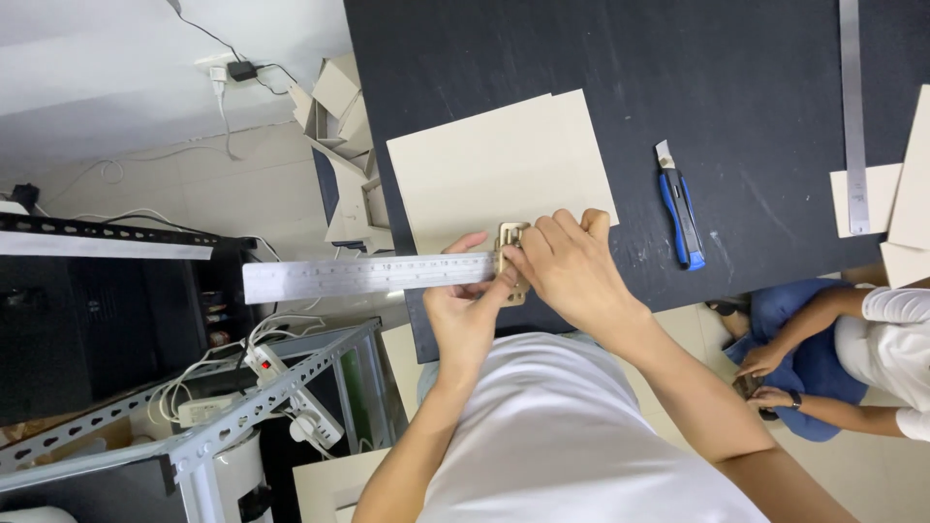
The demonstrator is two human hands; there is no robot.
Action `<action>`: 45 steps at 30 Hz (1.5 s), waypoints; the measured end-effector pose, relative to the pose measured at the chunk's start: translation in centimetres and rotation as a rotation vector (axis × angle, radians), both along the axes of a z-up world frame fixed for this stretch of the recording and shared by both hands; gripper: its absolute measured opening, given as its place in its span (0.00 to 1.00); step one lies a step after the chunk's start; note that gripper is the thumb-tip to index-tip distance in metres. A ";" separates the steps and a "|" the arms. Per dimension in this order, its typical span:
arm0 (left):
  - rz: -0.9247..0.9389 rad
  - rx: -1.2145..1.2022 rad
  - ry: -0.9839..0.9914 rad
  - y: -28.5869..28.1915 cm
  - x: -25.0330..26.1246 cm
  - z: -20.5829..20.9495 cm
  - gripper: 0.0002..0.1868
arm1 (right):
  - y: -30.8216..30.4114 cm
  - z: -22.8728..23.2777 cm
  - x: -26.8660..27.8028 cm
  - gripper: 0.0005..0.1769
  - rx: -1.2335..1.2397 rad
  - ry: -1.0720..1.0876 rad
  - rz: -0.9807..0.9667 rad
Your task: Measuring and cutting pieces of cardboard using a ruler and a utility knife on a workbench.
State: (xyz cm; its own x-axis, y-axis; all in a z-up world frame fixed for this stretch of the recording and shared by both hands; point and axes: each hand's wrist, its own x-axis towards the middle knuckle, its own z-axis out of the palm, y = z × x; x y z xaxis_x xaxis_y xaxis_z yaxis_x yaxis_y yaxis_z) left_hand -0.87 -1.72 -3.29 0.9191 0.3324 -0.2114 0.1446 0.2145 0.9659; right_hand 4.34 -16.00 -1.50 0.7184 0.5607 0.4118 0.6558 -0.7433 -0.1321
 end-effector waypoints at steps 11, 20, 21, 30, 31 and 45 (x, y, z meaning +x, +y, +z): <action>0.088 0.225 -0.209 -1.2 0.7 1.9 0.20 | 1.3 -1.5 0.8 0.18 0.313 0.063 -0.057; 0.144 0.532 -0.327 -1.5 2.7 -2.1 0.14 | 3.4 -3.6 2.3 0.22 0.567 0.390 -0.266; 0.149 0.566 -0.234 -1.1 3.2 -2.5 0.14 | 3.8 -3.2 2.7 0.24 0.539 0.510 -0.271; -0.087 0.086 0.275 9.9 4.3 -6.8 0.45 | -6.2 -11.2 10.3 0.40 0.213 0.851 -1.043; -0.079 0.088 0.275 10.5 4.3 -8.7 0.45 | -6.3 -11.4 10.6 0.40 0.213 0.852 -1.034; -0.280 -0.026 0.253 16.8 4.1 -11.9 0.41 | -12.1 -10.4 8.9 0.11 1.123 0.769 -0.740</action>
State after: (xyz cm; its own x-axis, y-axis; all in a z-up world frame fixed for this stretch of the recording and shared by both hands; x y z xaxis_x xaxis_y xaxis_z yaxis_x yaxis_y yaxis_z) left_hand 3.19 15.10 -15.21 0.8914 0.0667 -0.4482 0.4343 0.1567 0.8870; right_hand 13.26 -28.08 -11.89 0.9147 -0.3370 -0.2231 -0.2863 -0.1507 -0.9462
